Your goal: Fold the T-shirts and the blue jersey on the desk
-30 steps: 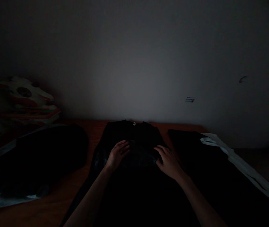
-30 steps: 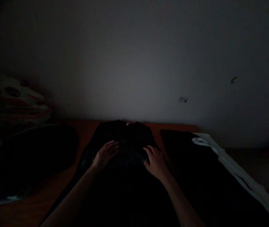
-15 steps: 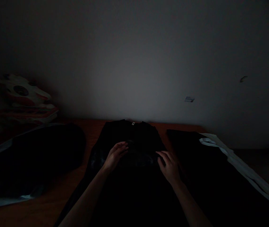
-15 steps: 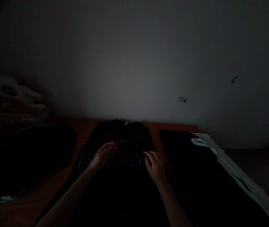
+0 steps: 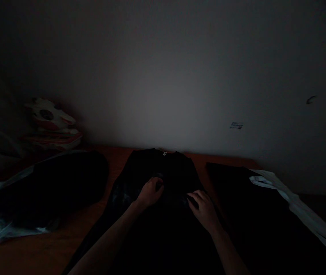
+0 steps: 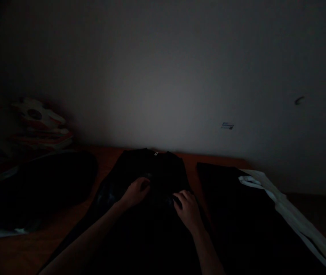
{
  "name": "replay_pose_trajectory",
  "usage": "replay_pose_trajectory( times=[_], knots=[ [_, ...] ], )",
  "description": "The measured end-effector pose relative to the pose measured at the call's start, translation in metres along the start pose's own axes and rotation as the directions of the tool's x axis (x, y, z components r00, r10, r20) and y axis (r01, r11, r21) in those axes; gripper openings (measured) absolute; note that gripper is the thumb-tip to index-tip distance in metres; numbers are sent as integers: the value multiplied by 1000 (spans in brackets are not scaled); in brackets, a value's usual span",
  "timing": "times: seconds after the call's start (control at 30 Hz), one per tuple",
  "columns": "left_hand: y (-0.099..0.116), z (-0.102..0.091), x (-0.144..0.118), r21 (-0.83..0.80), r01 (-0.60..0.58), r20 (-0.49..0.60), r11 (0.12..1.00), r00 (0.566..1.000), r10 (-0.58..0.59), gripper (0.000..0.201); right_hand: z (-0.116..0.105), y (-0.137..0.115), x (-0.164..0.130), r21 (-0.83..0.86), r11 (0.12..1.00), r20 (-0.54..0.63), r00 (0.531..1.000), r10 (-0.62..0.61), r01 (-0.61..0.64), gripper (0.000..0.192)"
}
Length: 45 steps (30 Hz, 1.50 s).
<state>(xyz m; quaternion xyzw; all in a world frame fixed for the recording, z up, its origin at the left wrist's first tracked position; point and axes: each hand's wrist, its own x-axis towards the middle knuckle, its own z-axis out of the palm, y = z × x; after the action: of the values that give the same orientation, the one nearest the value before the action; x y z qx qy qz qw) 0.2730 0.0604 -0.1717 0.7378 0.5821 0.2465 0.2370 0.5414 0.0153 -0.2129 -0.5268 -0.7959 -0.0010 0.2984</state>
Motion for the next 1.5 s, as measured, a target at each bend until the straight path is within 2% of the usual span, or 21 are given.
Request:
replay_pose_trajectory(
  times=[0.07,0.2,0.27,0.37,0.5,0.6,0.67,0.73,0.83,0.93,1.0,1.07,1.13,1.2,1.3,1.37,1.5],
  knots=[
    [11,2,14,100,8,2,995,1000,-8,25,-1,-1,0,-9,1000,10,1000,-9,9,21],
    [25,8,39,259,107,-35,960,994,-101,42,-5,-5,2,-36,999,26,1000,-5,6,22],
    [27,9,50,297,123,-9,947,992,-126,36,-6,-6,2,-42,999,37,999,2,-1,23],
    [24,9,64,248,100,48,964,992,-115,20,-7,-7,1,-39,999,42,999,12,-10,24],
    [15,4,70,141,128,10,982,991,-131,26,-6,-6,1,-22,999,45,999,27,-26,28],
    [7,4,58,76,119,-14,990,993,-118,23,-7,-9,1,-5,999,64,997,49,-49,22],
    [1,9,45,48,70,-13,996,997,-70,22,-10,-13,1,24,998,73,996,60,-62,17],
    [-6,17,33,29,-53,-36,998,998,54,22,-14,-18,0,72,993,69,994,83,-88,19],
    [-16,29,27,53,-246,-103,968,963,250,24,-20,-25,5,113,984,49,990,133,-137,31],
    [-21,35,28,107,-295,-130,950,943,307,26,-26,-30,29,28,975,12,976,218,-218,35],
    [-21,35,29,134,-305,-134,943,937,322,28,-27,-32,58,-75,954,25,955,294,-292,33],
    [-18,33,28,180,-300,-121,937,938,324,31,-23,-33,91,-200,912,113,917,383,-357,40],
    [-14,30,26,249,-271,-93,930,949,301,33,-13,-31,123,-313,854,221,843,491,-416,52],
    [-9,27,22,317,-237,-63,918,961,270,35,2,-26,145,-357,813,273,780,563,-461,62],
    [-5,25,18,383,-218,-31,898,968,249,41,27,-15,155,-373,762,306,705,640,-530,73],
    [-4,25,16,402,-220,-17,889,969,248,46,41,-5,152,-385,729,292,675,678,-566,78],
    [-4,25,15,380,-231,-25,896,965,260,53,55,11,147,-391,718,238,691,683,-576,85]
  ],
)
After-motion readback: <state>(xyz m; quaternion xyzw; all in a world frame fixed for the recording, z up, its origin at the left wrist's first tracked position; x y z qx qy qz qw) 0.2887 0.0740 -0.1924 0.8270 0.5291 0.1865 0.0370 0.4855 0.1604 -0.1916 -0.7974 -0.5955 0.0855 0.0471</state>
